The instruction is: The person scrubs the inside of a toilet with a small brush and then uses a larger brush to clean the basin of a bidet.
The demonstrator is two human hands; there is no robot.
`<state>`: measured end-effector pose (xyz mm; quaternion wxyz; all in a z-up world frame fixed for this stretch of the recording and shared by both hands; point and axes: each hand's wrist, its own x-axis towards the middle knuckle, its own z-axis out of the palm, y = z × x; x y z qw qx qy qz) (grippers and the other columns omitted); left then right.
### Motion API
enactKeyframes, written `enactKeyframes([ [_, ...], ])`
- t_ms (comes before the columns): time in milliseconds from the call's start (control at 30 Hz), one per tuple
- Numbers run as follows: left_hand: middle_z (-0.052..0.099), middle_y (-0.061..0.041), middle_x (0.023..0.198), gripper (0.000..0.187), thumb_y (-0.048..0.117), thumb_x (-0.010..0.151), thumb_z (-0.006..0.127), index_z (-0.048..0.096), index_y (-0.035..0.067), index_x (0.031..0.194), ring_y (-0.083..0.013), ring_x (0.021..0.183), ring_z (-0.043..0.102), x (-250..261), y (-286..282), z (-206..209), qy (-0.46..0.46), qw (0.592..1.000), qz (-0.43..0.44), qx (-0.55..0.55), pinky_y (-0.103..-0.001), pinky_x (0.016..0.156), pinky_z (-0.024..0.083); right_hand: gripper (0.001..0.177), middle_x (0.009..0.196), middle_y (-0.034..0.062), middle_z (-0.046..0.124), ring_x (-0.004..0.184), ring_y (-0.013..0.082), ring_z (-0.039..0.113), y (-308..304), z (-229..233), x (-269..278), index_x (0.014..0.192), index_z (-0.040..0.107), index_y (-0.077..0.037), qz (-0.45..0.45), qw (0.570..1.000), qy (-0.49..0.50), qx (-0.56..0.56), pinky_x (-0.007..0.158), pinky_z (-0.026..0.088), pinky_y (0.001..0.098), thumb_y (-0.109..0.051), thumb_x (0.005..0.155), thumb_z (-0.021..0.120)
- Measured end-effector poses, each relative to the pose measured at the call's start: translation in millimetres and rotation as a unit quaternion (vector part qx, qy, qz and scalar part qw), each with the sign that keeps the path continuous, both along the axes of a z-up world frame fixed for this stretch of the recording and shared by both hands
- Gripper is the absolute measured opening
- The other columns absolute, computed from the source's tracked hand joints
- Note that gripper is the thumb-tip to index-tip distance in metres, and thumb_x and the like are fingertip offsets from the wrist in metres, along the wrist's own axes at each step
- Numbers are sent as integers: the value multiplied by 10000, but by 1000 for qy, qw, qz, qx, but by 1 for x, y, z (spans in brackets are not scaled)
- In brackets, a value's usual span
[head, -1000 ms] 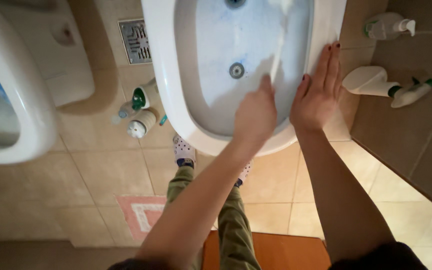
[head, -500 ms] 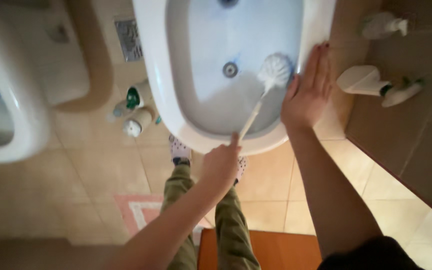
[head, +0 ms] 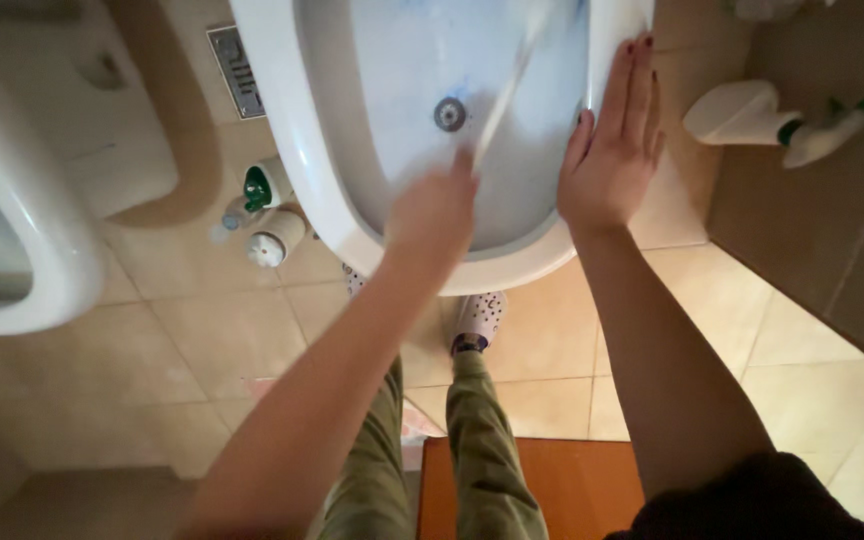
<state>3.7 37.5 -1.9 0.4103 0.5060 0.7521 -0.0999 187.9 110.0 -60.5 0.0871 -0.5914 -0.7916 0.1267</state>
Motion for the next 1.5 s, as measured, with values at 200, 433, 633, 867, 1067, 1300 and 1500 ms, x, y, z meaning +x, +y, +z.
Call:
enactKeyframes([
  [200,716,-188,922,553,175,1053,403,300,84,1589,-395,811,721,-14,-11,23,-11,996,-87,-1,-525,651,586,526,1739,78,224,1565,350,382,-4,-6,5,1690,209,-126,11,999,22,21,1243,417,483,-231,1210,397],
  [433,728,-179,931,527,225,1040,413,353,195,1563,-378,840,730,-21,-18,66,-27,989,-79,-124,-523,716,589,581,1748,108,260,1556,391,395,-9,-8,4,1715,256,-113,-1,999,-33,-10,1220,400,532,-262,1183,437],
  [633,723,-197,923,524,217,1025,431,379,165,1544,-397,831,722,-10,-32,57,-26,995,-76,-60,-534,730,576,518,1770,91,249,1587,378,395,-5,1,0,1669,245,-99,-2,1000,10,5,1256,405,523,-278,1219,427],
  [867,726,-202,902,503,257,1068,421,383,66,1532,-407,858,717,6,23,4,11,995,94,24,-517,740,582,560,1755,96,257,1567,360,413,-3,7,-2,1705,262,-107,5,1000,9,21,1231,411,516,-240,1190,435],
  [1067,704,-211,922,557,175,981,452,380,89,1526,-398,840,720,3,-51,32,12,998,29,-62,-541,731,569,598,1744,112,271,1542,374,411,-3,11,-4,1695,272,-83,-1,1000,8,6,1193,419,514,-206,1153,493],
  [1300,711,-207,1028,365,245,1068,410,493,81,1383,-409,927,707,-11,-3,6,36,994,100,-22,-523,781,576,557,1724,96,251,1581,356,391,-5,5,1,1673,247,-85,14,1000,21,16,1252,419,495,-202,1195,511],
  [1500,718,-200,998,432,224,1027,439,456,85,1436,-401,935,708,-3,-43,25,36,995,78,-53,-538,789,556,617,1743,102,276,1532,360,411,-4,6,-2,1696,278,-92,4,1000,1,10,1178,422,511,-202,1143,530],
])
